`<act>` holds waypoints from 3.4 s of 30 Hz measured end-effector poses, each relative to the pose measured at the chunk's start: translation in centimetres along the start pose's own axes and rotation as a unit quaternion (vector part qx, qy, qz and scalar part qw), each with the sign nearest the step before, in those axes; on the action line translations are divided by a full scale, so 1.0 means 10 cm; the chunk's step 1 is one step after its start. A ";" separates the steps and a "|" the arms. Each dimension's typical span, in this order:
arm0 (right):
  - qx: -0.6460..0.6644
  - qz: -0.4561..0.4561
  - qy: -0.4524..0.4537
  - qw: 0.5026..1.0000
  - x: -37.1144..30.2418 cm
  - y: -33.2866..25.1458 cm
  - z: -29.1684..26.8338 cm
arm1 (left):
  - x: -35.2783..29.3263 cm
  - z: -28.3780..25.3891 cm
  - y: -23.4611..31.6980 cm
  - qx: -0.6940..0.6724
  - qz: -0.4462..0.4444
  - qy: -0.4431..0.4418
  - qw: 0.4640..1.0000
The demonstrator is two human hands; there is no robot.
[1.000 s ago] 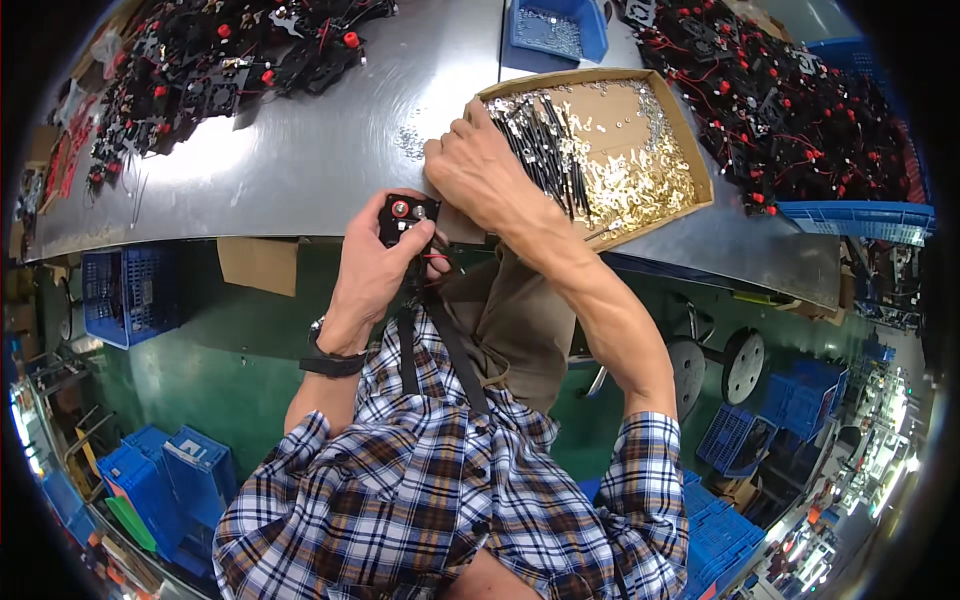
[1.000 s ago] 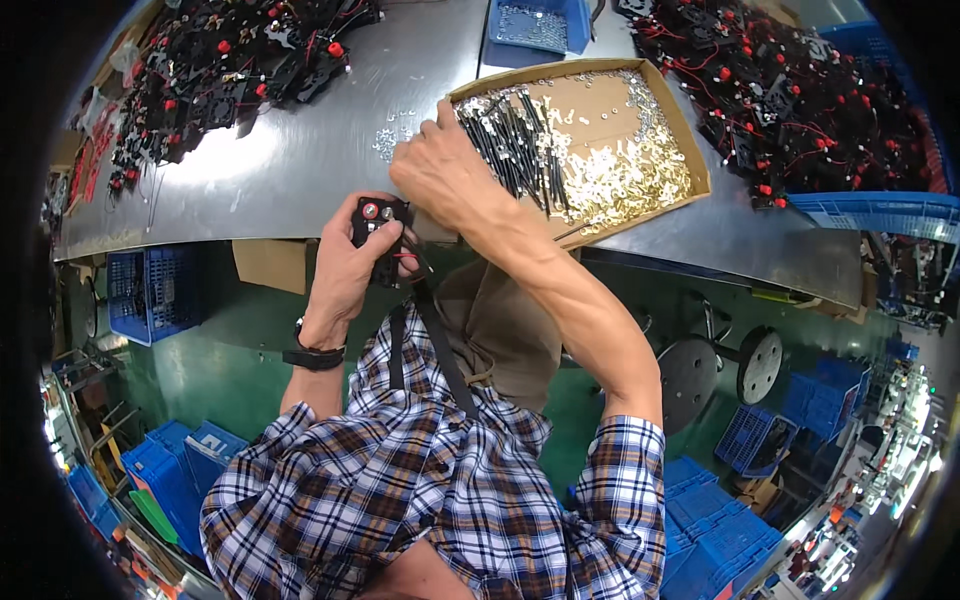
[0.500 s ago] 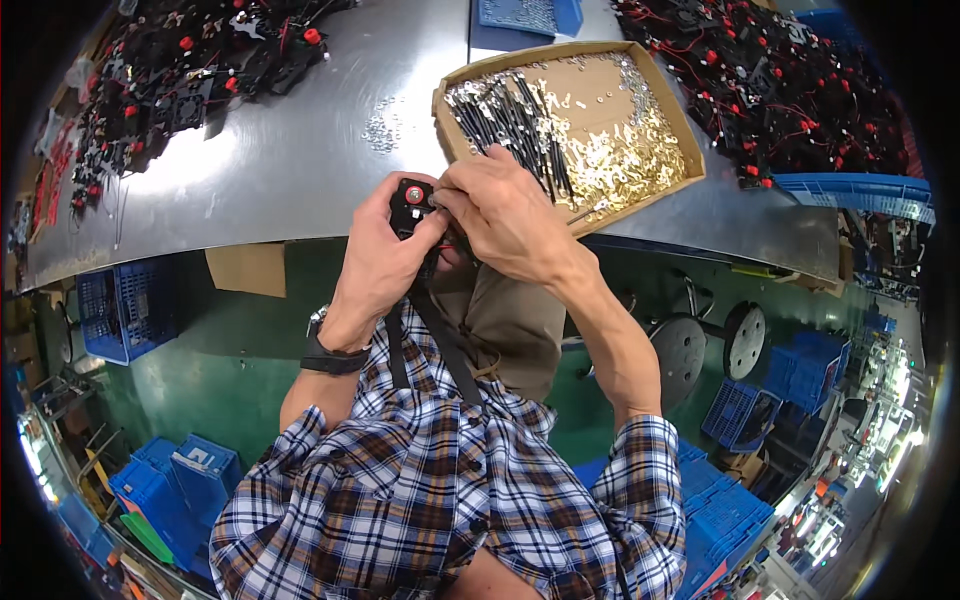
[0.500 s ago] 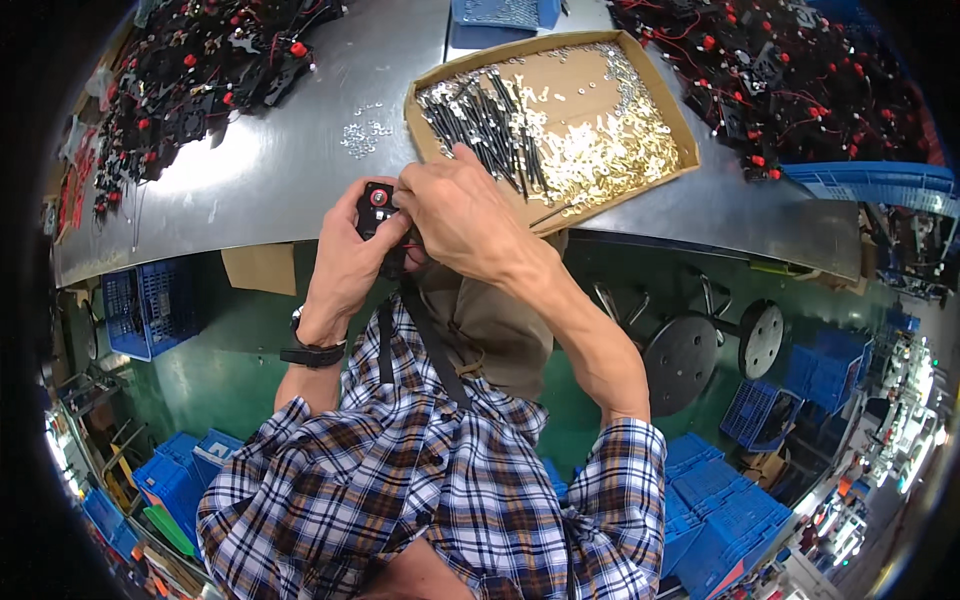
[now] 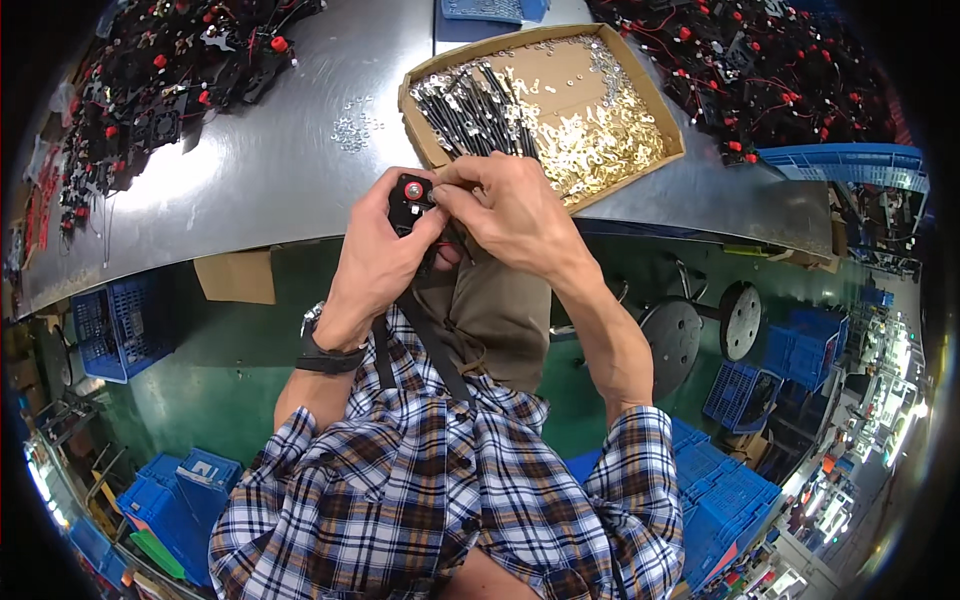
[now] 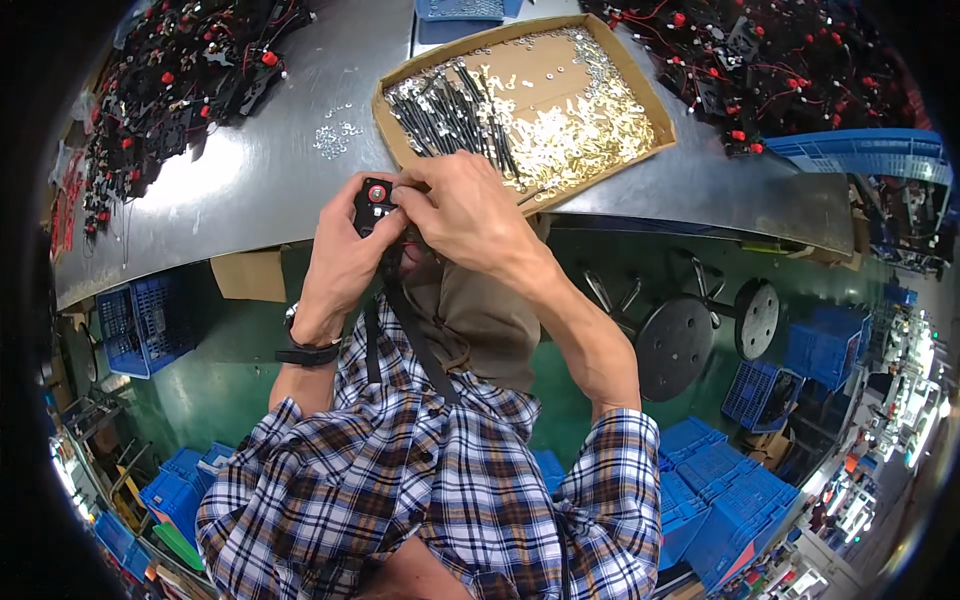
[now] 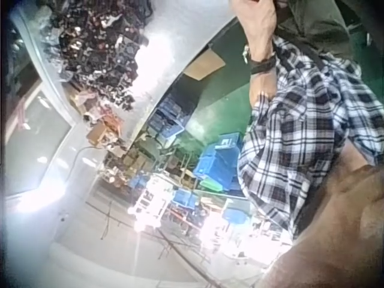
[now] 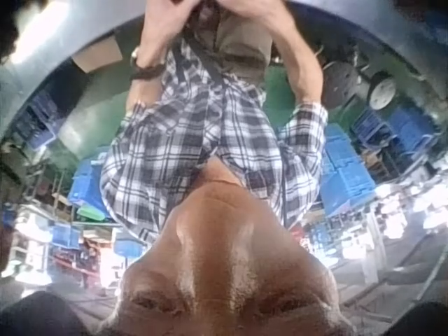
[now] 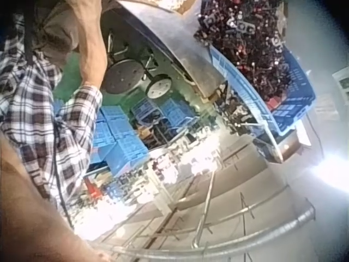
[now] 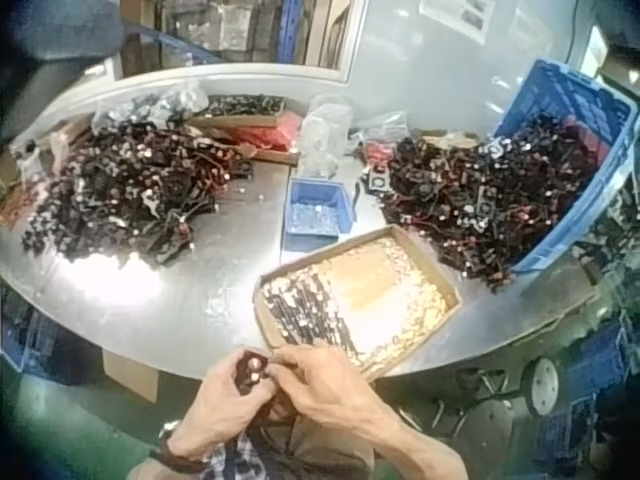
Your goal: Assembling small electronic components with wires and pins at a workstation.
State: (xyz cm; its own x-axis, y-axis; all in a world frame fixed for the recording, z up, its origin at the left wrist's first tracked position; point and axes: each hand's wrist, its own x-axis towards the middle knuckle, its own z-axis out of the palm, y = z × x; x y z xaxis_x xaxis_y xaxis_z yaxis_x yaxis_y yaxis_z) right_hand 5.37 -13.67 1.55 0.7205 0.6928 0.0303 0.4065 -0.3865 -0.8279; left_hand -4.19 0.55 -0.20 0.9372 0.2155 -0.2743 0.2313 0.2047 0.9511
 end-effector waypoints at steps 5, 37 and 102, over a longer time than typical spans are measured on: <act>-0.006 -0.003 -0.003 1.000 -0.03 -0.07 -0.04 | 0.02 -0.01 -0.06 -0.010 0.006 -0.008 1.000; -0.448 -0.058 0.085 0.888 0.74 1.34 -1.06 | 0.23 0.18 -0.02 -0.059 -0.069 -0.079 0.993; -0.401 -0.127 0.029 0.907 0.43 0.91 -0.70 | 0.22 0.21 -0.05 -0.032 -0.056 -0.076 0.995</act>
State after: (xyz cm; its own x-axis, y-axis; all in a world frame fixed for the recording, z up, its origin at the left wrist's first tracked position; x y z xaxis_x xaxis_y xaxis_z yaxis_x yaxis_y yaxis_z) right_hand 16.05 -18.43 -1.93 0.5648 0.7977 0.2114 0.8249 -0.5530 -0.1174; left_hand -1.64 -1.07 -0.97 0.9365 0.0419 -0.3481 0.3233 0.2806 0.9037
